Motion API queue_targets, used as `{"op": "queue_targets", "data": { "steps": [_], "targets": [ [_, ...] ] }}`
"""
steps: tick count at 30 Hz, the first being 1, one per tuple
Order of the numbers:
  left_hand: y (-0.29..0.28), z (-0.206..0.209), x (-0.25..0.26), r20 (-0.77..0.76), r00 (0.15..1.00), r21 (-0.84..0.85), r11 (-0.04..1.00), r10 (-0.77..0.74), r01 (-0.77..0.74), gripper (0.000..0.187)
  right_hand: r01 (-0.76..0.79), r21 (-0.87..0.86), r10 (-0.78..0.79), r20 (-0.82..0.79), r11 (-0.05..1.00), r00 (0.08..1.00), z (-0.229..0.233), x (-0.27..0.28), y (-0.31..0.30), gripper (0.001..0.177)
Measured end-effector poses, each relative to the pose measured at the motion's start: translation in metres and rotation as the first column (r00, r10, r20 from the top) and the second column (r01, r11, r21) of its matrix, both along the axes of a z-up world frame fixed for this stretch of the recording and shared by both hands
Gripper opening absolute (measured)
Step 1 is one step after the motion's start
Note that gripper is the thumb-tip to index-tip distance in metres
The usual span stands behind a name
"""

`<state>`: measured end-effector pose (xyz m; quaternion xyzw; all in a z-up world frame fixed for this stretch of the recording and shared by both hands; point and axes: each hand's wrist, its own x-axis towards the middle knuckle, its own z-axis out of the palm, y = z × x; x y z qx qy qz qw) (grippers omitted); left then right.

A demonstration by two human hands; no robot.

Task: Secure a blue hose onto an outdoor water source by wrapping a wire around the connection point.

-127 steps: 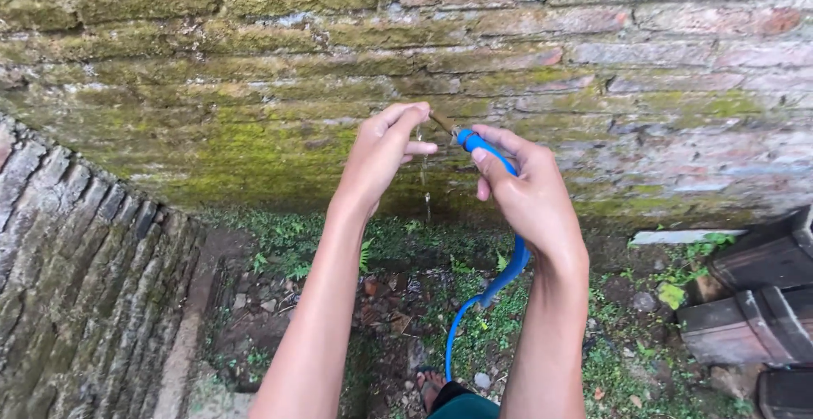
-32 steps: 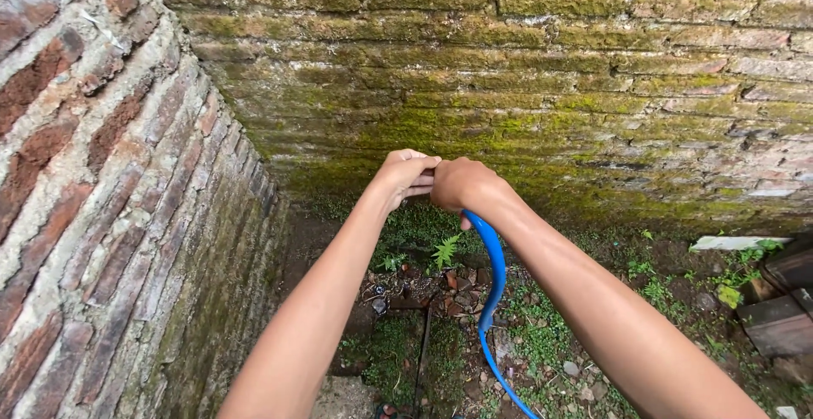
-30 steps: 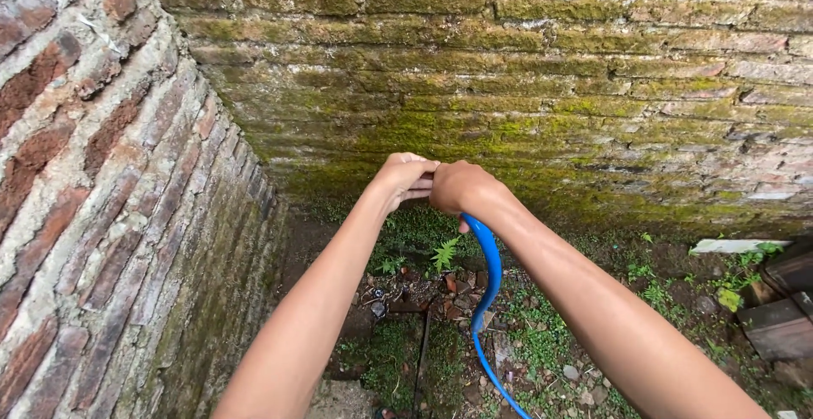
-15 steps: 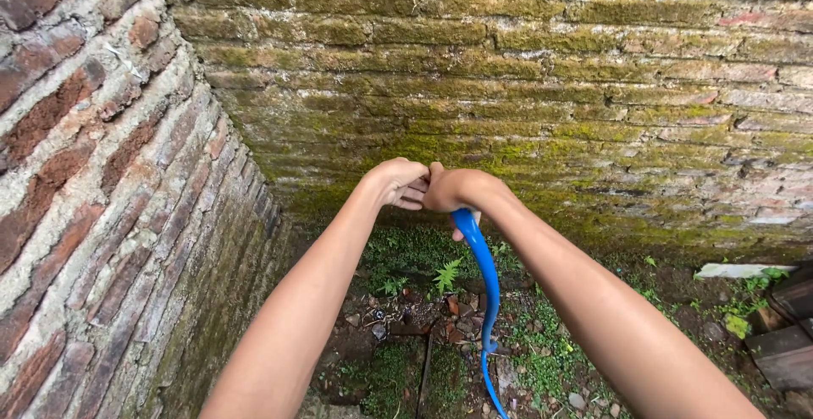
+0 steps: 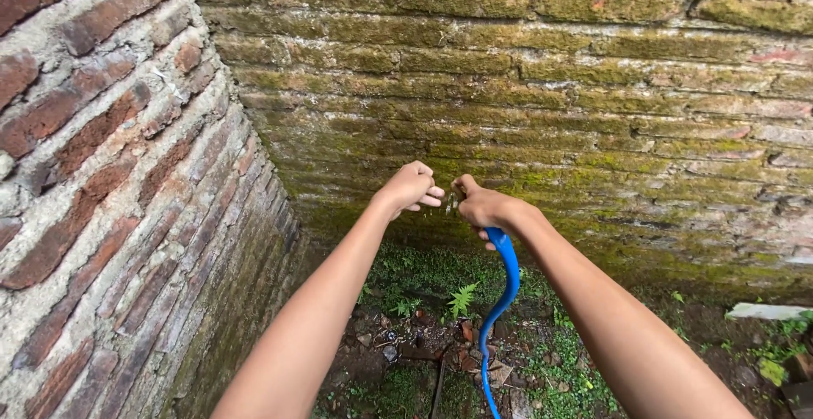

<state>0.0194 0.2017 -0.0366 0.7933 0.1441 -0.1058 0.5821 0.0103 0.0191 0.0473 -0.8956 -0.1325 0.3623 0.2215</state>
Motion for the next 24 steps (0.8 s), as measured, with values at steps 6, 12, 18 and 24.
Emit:
{"op": "queue_targets", "data": {
  "steps": [6,12,18,24],
  "targets": [
    [0.011,-0.019,-0.024,-0.091,0.996,0.094,0.995,0.023,-0.014,0.044,-0.049,0.005,0.049,0.018,0.999,0.999,-0.003,0.013,-0.001,0.056],
    [0.037,-0.016,-0.027,-0.067,0.991,0.210,0.973,0.114,-0.097,0.038,-0.123,-0.098,0.128,0.047,0.988,0.991,-0.008,0.040,-0.003,0.050],
    [0.041,-0.012,-0.014,0.153,0.957,0.162,0.949,0.248,-0.271,0.036,-0.214,-0.200,0.239,0.108,0.956,0.965,0.009,0.035,0.003,0.060],
    [0.030,-0.013,-0.031,0.219,0.897,0.163,0.892,0.384,-0.422,0.034,-0.262,-0.219,0.292,0.118,0.940,0.949,-0.032,0.061,0.009,0.054]
  ]
}}
